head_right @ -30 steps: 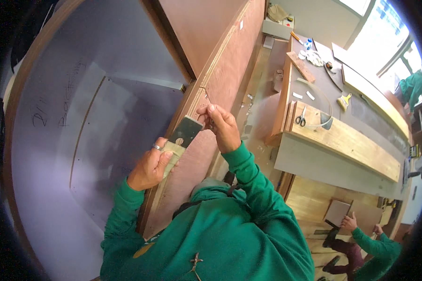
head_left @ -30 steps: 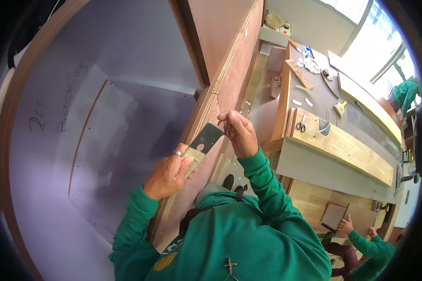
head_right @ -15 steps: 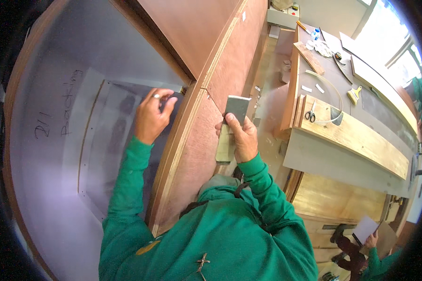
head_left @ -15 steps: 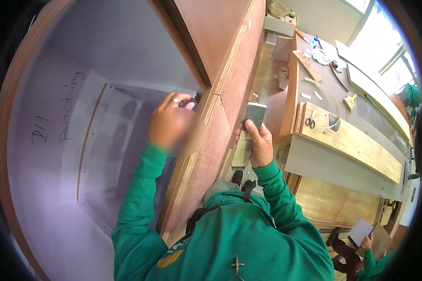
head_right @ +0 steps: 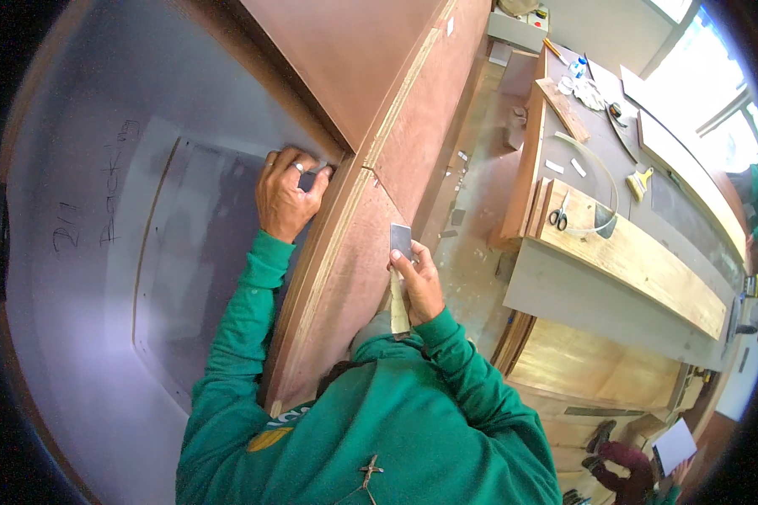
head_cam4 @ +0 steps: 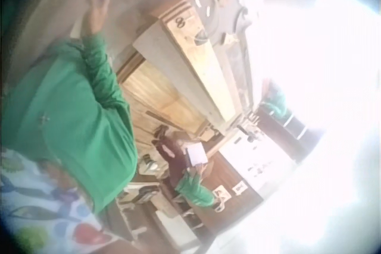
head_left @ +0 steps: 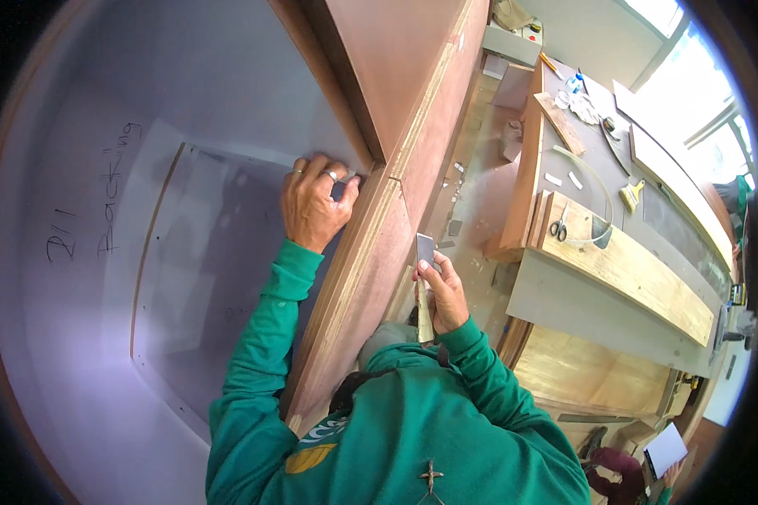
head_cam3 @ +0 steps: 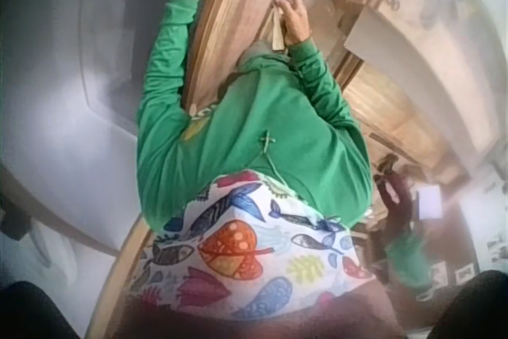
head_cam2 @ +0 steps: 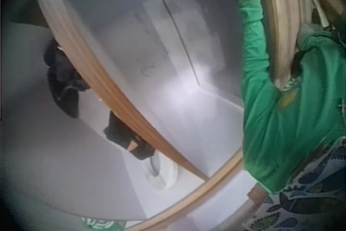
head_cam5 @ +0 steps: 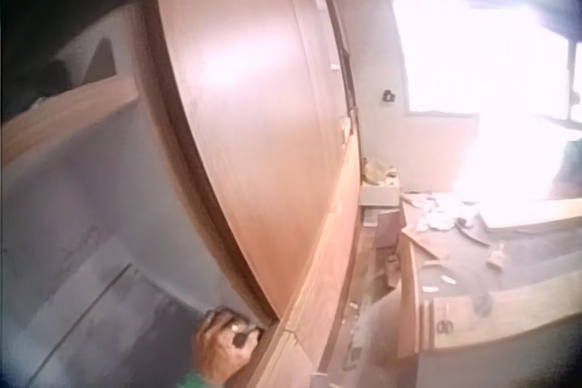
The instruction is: The person applies a long strip of edging material to the interior seams of a wooden cabinet box, pressing it into place by hand and trimming it with scissors and a small scraper tool.
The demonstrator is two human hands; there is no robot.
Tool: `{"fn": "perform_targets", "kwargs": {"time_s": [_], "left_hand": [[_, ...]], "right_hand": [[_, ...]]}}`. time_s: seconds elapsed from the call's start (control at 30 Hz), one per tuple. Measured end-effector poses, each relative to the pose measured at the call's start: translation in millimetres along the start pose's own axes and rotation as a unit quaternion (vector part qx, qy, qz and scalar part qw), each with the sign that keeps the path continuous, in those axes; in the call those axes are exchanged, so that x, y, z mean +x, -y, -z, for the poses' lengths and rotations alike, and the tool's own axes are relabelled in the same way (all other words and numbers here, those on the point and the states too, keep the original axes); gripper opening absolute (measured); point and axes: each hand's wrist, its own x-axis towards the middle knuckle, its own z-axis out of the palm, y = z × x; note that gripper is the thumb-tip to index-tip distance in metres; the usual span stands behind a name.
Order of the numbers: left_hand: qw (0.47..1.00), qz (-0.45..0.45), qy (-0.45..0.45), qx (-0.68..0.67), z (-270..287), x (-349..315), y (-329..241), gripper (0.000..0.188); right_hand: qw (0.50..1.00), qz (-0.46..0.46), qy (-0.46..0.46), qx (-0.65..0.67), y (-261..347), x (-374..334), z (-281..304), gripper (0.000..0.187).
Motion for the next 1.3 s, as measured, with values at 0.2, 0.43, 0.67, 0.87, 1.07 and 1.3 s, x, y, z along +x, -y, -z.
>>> {"fn": "perform_targets", "kwargs": {"time_s": [0.2, 0.43, 0.67, 0.87, 1.07, 1.3], "left_hand": [[0.975, 0.022, 0.041, -0.216, 53, -10, -15, 0.013], [0.886, 0.205, 0.252, -0.330, 107, -76, -87, 0.060], [0.866, 0.259, 0.183, -0.386, 110, -95, -82, 0.033], [0.897, 0.289, 0.203, -0.267, 125, -87, -66, 0.030], [0.909, 0.302, 0.251, -0.138, 117, -78, -54, 0.030], [0.924, 0.284, 0.244, -0.076, 90, -72, -58, 0.031]], "right_hand": [[0.998, 0.044, 0.045, 0.019, 43, -15, -53, 0.044], [0.979, 0.093, 0.109, 0.145, 53, -29, -113, 0.033], [0.988, 0.093, 0.092, 0.085, 39, -26, -139, 0.025], [0.961, 0.214, 0.146, -0.099, 27, -8, -122, 0.044], [0.733, 0.465, 0.108, -0.485, 40, -2, -110, 0.062], [0.707, 0.423, 0.138, -0.549, 32, 8, -111, 0.064]]}}
